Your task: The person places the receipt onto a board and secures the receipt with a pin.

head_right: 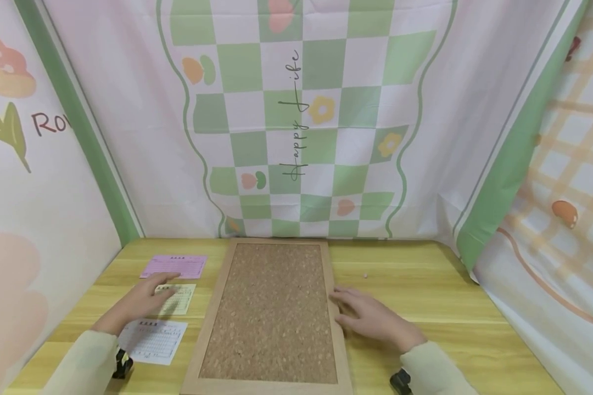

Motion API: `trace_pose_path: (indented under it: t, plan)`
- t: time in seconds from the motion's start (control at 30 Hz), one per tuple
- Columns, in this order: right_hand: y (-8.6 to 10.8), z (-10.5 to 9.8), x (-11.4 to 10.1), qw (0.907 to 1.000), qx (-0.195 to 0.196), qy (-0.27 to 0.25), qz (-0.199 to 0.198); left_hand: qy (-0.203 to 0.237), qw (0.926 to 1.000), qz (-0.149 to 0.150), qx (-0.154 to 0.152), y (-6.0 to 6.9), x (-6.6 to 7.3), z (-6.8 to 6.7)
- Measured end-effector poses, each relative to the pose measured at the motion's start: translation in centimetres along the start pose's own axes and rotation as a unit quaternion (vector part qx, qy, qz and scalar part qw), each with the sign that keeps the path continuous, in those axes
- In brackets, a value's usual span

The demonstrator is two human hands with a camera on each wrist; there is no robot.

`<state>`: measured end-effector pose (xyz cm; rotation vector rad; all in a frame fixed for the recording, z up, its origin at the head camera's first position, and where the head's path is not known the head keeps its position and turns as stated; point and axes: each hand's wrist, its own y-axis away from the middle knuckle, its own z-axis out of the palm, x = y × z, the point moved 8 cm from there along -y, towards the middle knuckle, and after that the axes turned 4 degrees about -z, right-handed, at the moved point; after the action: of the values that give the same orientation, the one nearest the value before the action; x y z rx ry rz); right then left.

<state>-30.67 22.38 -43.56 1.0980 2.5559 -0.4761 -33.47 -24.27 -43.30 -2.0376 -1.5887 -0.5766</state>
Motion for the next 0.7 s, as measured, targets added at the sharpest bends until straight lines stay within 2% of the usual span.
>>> trace_pose_path:
  t: [0.13, 0.27, 0.43, 0.7]
  plan:
    - [-0.1, 0.4, 0.2, 0.9987, -0.038, -0.029, 0.017, 0.004, 0.9999, 0.003, 0.01, -0.4, -0.5, -0.5]
    - [-0.2, 0.6, 0.4, 0.993, -0.081, -0.075, 0.042, 0.014, 0.9998, 0.007, 0.015, -1.1, -0.8, -1.1]
    - [-0.4, 0.6, 0.4, 0.9877, -0.104, -0.102, 0.056, 0.027, 0.9991, -0.031, 0.002, -2.0, -1.6, -1.6]
    - [-0.7, 0.6, 0.2, 0.9859, -0.114, -0.111, 0.054, 0.049, 0.9961, -0.073, 0.008, -3.1, -3.6, -2.4]
